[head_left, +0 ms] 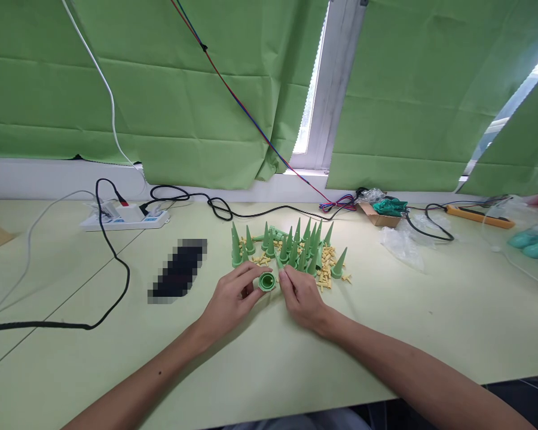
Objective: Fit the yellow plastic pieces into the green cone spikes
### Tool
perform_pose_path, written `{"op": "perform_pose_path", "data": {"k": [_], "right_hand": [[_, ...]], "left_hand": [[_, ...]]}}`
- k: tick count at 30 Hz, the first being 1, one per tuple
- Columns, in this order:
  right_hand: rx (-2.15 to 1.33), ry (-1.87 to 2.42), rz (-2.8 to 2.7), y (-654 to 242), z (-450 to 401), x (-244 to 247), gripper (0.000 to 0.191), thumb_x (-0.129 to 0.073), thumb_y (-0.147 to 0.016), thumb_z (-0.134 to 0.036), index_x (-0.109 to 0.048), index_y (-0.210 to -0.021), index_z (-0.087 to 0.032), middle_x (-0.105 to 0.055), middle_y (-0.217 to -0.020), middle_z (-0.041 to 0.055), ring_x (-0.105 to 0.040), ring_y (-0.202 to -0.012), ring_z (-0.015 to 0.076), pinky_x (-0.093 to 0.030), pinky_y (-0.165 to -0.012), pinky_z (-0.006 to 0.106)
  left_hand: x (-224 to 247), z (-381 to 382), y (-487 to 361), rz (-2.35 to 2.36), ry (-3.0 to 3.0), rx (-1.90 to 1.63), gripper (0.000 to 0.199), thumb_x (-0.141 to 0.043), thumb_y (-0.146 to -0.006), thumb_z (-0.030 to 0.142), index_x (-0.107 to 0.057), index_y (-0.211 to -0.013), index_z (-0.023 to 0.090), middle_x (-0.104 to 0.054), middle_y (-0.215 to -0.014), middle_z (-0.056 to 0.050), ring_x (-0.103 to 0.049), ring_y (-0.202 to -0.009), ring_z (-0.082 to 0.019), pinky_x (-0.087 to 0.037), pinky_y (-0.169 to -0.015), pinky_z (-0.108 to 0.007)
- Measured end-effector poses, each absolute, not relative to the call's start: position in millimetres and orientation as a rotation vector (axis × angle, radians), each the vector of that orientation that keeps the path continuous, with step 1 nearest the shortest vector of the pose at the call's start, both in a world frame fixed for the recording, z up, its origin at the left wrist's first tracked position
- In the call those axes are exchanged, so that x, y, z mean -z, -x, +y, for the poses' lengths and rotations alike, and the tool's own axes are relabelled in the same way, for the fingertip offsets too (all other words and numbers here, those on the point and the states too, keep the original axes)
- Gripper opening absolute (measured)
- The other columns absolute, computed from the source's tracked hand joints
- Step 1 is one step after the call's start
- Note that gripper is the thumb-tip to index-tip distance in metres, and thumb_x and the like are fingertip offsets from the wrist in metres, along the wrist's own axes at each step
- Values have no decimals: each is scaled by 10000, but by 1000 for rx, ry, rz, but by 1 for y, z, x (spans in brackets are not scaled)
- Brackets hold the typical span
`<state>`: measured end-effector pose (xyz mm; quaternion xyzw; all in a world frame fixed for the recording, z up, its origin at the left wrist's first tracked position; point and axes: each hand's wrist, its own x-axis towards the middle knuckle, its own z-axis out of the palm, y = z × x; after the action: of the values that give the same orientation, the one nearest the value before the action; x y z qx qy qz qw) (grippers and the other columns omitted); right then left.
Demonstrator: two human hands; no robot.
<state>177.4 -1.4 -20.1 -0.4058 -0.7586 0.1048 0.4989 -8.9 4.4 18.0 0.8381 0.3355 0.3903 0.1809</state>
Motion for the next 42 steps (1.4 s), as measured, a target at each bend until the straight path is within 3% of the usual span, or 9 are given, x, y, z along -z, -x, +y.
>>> {"op": "perform_pose_path", "data": {"k": [7, 12, 14, 24, 36, 42], "right_hand": [[-221, 955, -1728, -176, -6, 17, 285, -366, -1024, -254, -343, -741, -230, -377, -621, -51, -339, -511, 111, -275, -523, 246], [-182, 913, -1711, -176, -6, 17, 247, -382, -1026, -258, -433, -787, -221, -451, -651, -37, -405, -536, 113, -319, -537, 233], [-187, 892, -1718, -176, -6, 16, 236, -388, -1025, -251, -453, -801, -219, -483, -665, -31, -431, -547, 113, -333, -544, 227], [-286, 846, -1778, -176, -7, 15, 210, -392, -1018, -239, -472, -826, -215, -542, -683, -22, -481, -562, 111, -357, -552, 221], [-348, 902, -1841, -179, -4, 18, 249, -361, -1031, -317, -428, -809, -225, -467, -645, -39, -417, -524, 117, -324, -528, 239], [-303, 935, -1840, -178, -4, 19, 257, -387, -1017, -312, -383, -773, -231, -407, -613, -51, -348, -502, 117, -280, -508, 248]], "left_hand": [[-19, 6, 7, 1159, -2202, -1081, 111, -585, -887, 266, -626, -931, 172, -605, -797, -2, -514, -564, -98, -412, -507, -205], [-24, 7, 5, 1087, -1871, -871, 454, -425, -980, 480, -512, -650, 181, -508, -467, 31, -474, -425, -110, -389, -473, -227], [-24, 8, 4, 1019, -1744, -766, 543, -372, -982, 557, -476, -600, 185, -513, -423, 18, -478, -389, -115, -398, -461, -237], [-22, 12, 6, 828, -1587, -650, 543, -473, -892, 691, -512, -725, 176, -582, -497, 4, -510, -390, -119, -381, -408, -227], [-27, 7, 9, 904, -1765, -688, 403, -523, -937, 536, -532, -768, 171, -522, -521, 41, -484, -430, -103, -387, -444, -224], [-27, 6, 8, 912, -2033, -888, 336, -555, -938, 429, -595, -746, 157, -528, -737, -3, -518, -582, -109, -418, -492, -219]]}}
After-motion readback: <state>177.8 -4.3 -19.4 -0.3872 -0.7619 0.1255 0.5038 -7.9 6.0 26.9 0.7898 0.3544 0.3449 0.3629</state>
